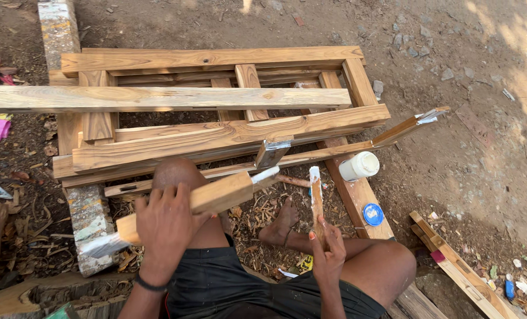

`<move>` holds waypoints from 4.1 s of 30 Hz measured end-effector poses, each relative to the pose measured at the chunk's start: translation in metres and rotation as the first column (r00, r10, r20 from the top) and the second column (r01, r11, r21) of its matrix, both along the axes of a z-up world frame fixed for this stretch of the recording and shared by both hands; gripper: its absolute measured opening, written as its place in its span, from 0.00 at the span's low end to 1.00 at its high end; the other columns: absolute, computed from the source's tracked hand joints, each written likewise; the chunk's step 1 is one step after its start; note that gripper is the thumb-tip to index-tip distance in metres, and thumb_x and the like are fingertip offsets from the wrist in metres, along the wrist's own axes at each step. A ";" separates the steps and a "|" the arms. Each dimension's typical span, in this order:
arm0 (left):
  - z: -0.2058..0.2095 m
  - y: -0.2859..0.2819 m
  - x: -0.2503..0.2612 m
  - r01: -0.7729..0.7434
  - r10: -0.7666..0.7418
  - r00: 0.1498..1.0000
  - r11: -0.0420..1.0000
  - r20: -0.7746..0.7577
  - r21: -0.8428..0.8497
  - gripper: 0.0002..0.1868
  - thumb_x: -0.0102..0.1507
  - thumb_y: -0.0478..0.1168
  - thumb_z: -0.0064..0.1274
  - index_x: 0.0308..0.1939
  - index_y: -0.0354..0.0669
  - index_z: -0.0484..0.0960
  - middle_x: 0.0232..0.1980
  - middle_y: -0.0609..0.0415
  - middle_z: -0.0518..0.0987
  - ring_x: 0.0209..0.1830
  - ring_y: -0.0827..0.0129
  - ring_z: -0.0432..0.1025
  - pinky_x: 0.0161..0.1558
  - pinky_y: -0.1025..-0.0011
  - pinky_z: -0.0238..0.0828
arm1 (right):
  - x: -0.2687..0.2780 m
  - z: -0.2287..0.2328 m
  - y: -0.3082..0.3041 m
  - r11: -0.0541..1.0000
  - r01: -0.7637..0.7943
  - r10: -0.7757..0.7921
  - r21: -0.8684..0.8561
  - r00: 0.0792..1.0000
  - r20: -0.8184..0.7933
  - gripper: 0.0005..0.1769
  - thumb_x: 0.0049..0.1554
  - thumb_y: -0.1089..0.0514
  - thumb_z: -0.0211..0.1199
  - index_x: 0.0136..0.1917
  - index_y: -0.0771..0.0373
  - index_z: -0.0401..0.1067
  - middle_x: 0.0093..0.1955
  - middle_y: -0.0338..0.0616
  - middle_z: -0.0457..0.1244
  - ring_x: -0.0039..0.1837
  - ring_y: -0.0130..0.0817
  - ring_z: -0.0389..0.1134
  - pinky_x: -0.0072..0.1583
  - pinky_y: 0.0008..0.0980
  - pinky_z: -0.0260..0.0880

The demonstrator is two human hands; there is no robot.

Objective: The person applies white glue to a piece of wood using a brush and a small spreader, then attaches a small wooden block and a plastic component.

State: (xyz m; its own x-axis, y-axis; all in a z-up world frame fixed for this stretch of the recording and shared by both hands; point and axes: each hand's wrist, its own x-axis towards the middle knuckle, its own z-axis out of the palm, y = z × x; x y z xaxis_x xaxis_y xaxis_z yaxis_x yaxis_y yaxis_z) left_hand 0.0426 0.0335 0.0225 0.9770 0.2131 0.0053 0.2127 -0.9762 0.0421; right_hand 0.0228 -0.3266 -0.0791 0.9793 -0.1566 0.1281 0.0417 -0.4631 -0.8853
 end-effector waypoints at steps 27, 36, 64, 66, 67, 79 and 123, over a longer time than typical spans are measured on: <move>-0.012 0.014 0.046 -0.077 0.101 0.984 0.984 0.149 -0.163 0.41 0.51 0.82 0.51 0.38 0.50 0.88 0.28 0.52 0.84 0.28 0.60 0.80 0.36 0.62 0.77 | 0.005 -0.026 0.057 0.698 -0.249 0.216 -0.671 0.967 -0.133 0.29 0.54 0.56 0.71 0.69 0.46 0.75 0.54 0.50 0.67 0.42 0.44 0.74 0.41 0.41 0.75; -0.016 0.016 0.035 -0.016 0.036 0.960 0.997 0.279 -0.075 0.38 0.55 0.80 0.52 0.39 0.51 0.89 0.30 0.52 0.83 0.25 0.63 0.78 0.33 0.65 0.77 | 0.037 -0.058 -0.092 0.825 0.122 -0.103 -0.552 0.992 0.066 0.21 0.63 0.58 0.61 0.69 0.57 0.74 0.49 0.56 0.66 0.50 0.51 0.70 0.51 0.47 0.71; -0.122 0.041 0.026 -0.151 0.110 0.927 0.985 -0.357 -0.089 0.44 0.45 0.73 0.67 0.45 0.36 0.85 0.22 0.47 0.83 0.24 0.59 0.82 0.49 0.54 0.78 | 0.338 -0.153 -0.246 0.197 -0.482 -0.364 -0.854 0.772 -0.520 0.17 0.62 0.56 0.52 0.57 0.60 0.78 0.60 0.52 0.69 0.58 0.49 0.74 0.54 0.51 0.75; -0.102 0.040 0.028 -0.162 0.123 0.949 0.980 -0.291 -0.114 0.43 0.45 0.71 0.65 0.44 0.35 0.86 0.26 0.44 0.84 0.25 0.56 0.82 0.44 0.56 0.81 | 0.339 -0.141 -0.253 0.249 -0.504 -0.357 -0.827 0.746 -0.562 0.16 0.61 0.55 0.54 0.57 0.60 0.77 0.59 0.52 0.69 0.57 0.50 0.73 0.54 0.50 0.74; -0.097 0.038 0.030 -0.156 0.118 0.959 0.979 -0.257 -0.134 0.43 0.45 0.71 0.64 0.43 0.34 0.86 0.27 0.43 0.84 0.26 0.54 0.83 0.41 0.57 0.83 | 0.345 -0.131 -0.264 0.309 -0.514 -0.370 -0.800 0.710 -0.599 0.16 0.62 0.54 0.54 0.57 0.59 0.78 0.58 0.52 0.69 0.57 0.50 0.73 0.54 0.50 0.73; -0.066 0.035 0.035 -0.103 0.098 0.991 0.993 -0.089 -0.055 0.41 0.49 0.76 0.58 0.42 0.43 0.89 0.30 0.44 0.83 0.24 0.60 0.81 0.31 0.63 0.80 | 0.223 -0.124 -0.254 0.929 0.343 -0.180 0.138 0.745 -0.642 0.21 0.68 0.57 0.49 0.71 0.63 0.67 0.45 0.48 0.72 0.31 0.32 0.67 0.31 0.30 0.64; -0.017 0.013 0.044 -0.080 0.118 0.981 0.970 0.156 -0.230 0.42 0.52 0.81 0.51 0.40 0.46 0.88 0.33 0.50 0.85 0.29 0.61 0.81 0.41 0.61 0.77 | 0.043 -0.026 0.062 0.867 -0.141 0.306 -0.478 0.908 0.287 0.29 0.53 0.63 0.70 0.67 0.51 0.74 0.54 0.52 0.64 0.49 0.40 0.69 0.47 0.36 0.73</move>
